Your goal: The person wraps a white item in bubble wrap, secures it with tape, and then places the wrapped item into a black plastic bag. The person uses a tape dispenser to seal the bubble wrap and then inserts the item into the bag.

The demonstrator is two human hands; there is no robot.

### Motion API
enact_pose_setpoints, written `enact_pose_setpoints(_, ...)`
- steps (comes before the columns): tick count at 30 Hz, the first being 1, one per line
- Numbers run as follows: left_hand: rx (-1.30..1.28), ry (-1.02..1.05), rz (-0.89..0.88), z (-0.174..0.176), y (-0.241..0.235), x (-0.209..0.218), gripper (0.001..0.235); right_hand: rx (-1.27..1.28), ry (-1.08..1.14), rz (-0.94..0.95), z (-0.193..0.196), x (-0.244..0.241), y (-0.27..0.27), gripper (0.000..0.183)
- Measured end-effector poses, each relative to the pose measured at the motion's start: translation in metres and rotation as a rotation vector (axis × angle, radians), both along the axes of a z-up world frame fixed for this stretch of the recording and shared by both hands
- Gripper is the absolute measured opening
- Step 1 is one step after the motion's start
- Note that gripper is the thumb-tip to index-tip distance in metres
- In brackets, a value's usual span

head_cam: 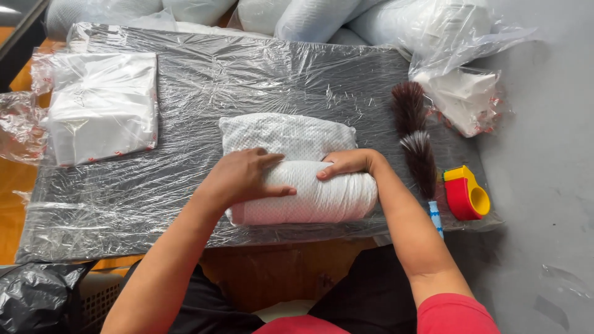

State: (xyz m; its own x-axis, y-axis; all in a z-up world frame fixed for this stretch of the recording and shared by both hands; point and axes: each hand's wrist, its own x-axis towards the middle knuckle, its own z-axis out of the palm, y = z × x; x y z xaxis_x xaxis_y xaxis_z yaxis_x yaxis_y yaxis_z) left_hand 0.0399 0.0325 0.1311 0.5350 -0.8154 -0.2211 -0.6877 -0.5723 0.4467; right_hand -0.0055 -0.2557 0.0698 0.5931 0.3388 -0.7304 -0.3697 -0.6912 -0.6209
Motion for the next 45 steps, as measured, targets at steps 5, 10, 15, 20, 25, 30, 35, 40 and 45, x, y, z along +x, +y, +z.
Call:
enact_pose_setpoints(5,-0.021,-0.356,-0.110,-0.022,-0.009,-0.050,0.102,-0.006,-0.033,-0.036,-0.002,0.001,-0.004,0.061)
enact_pose_setpoints(10,-0.116,-0.489,-0.121,-0.056,-0.006,-0.041,0.116,-0.099,-0.072,-0.056,0.043,-0.017,0.018,0.064)
enact_pose_setpoints(15,-0.201,-0.516,-0.129,-0.062,-0.005,-0.035,0.109,-0.478,-0.261,-0.051,0.083,-0.038,0.039,0.087)
enact_pose_setpoints(20,-0.179,-0.464,-0.135,-0.054,-0.012,-0.020,0.110,-0.725,-0.996,0.030,0.044,-0.086,0.069,0.085)
enact_pose_setpoints(25,-0.164,-0.398,-0.158,-0.049,-0.025,0.006,0.108,-0.911,-1.468,0.022,-0.004,-0.078,0.064,0.084)
enact_pose_setpoints(30,-0.149,-0.286,-0.130,-0.043,-0.038,0.034,0.100,-0.772,-1.447,-0.020,0.005,-0.049,0.046,0.071)
enact_pose_setpoints(35,-0.067,-0.161,-0.096,-0.040,-0.055,0.064,0.102,-0.691,-1.261,-0.037,0.017,-0.022,0.033,0.064)
enact_pose_setpoints(40,0.040,-0.034,-0.027,-0.033,-0.067,0.082,0.102,-0.654,-0.992,-0.059,0.034,0.000,0.029,0.064)
enact_pose_setpoints(45,0.050,0.133,-0.003,-0.017,-0.072,0.093,0.098,-0.613,-0.718,-0.097,0.047,0.021,0.023,0.066)
